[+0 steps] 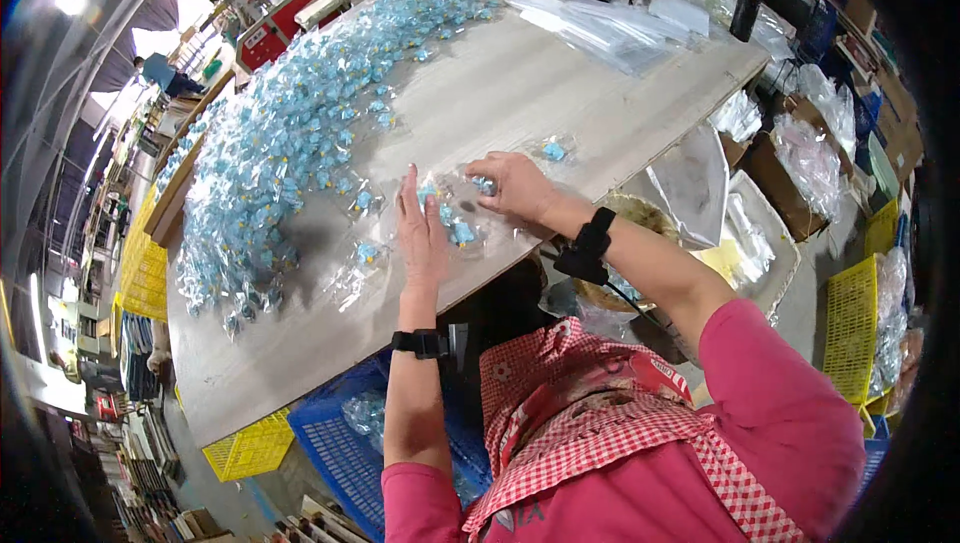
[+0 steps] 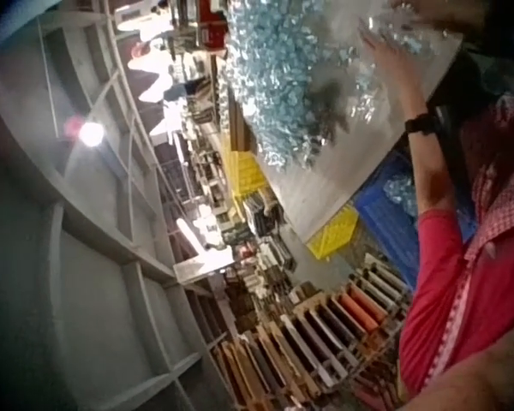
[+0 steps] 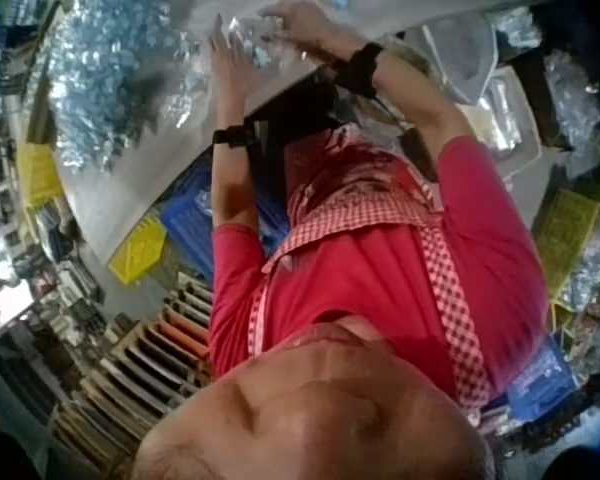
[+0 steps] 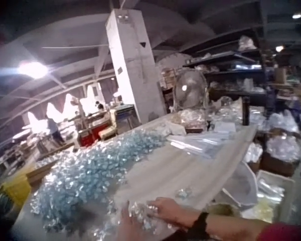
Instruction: Sorting small blue plastic components on a workbench and placing them into bags.
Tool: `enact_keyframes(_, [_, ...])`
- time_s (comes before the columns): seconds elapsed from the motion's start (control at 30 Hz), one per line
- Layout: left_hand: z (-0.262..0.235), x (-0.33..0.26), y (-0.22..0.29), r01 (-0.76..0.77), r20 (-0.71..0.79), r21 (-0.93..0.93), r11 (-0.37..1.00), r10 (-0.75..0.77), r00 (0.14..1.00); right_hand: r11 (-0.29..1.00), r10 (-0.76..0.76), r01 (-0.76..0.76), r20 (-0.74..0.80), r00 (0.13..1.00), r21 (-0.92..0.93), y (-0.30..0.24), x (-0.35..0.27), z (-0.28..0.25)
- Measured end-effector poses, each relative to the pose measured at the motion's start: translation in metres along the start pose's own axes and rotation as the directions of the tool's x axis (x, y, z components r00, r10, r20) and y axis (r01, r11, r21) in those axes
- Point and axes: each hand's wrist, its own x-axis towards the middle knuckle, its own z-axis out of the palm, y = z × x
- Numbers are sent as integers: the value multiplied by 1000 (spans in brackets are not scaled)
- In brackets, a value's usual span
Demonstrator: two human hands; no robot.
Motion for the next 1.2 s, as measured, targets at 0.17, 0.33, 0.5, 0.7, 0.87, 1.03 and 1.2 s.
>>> enact_keyframes(0.17, [-32, -8, -3, 47, -29, -60, 997, -49, 998, 901, 322, -295, -34, 946, 318, -7, -59, -77])
enact_keyframes(0.33, [-41, -29, 4, 139, 145, 64, 988, -147, 978, 825, 300, -402, 293, 908, 398, 17, -129, -127])
enact_keyframes(0.5, [-34, -36, -4, 82, 125, 76, 994, -91, 988, 990, 140, -131, 314, 939, -49, 9, -118, -128])
enact_keyframes(0.7, [-32, -44, -12, 29, 56, 79, 996, -33, 998, 982, -52, 98, 269, 962, -159, 25, -20, -42])
enact_keyframes(0.87, [-26, -38, -3, 238, 202, -105, 966, -214, 956, 911, -231, 353, 446, 865, -212, -27, 20, 22])
enact_keyframes(1.03, [-75, 15, -9, -178, 345, 197, 964, 102, 933, 884, -315, 398, 316, 895, -246, -8, 8, 15])
enact_keyframes(1.2, [-105, 121, -44, -160, 345, 486, 859, -21, 939, 958, -177, 231, 285, 942, -171, 4, -46, -74])
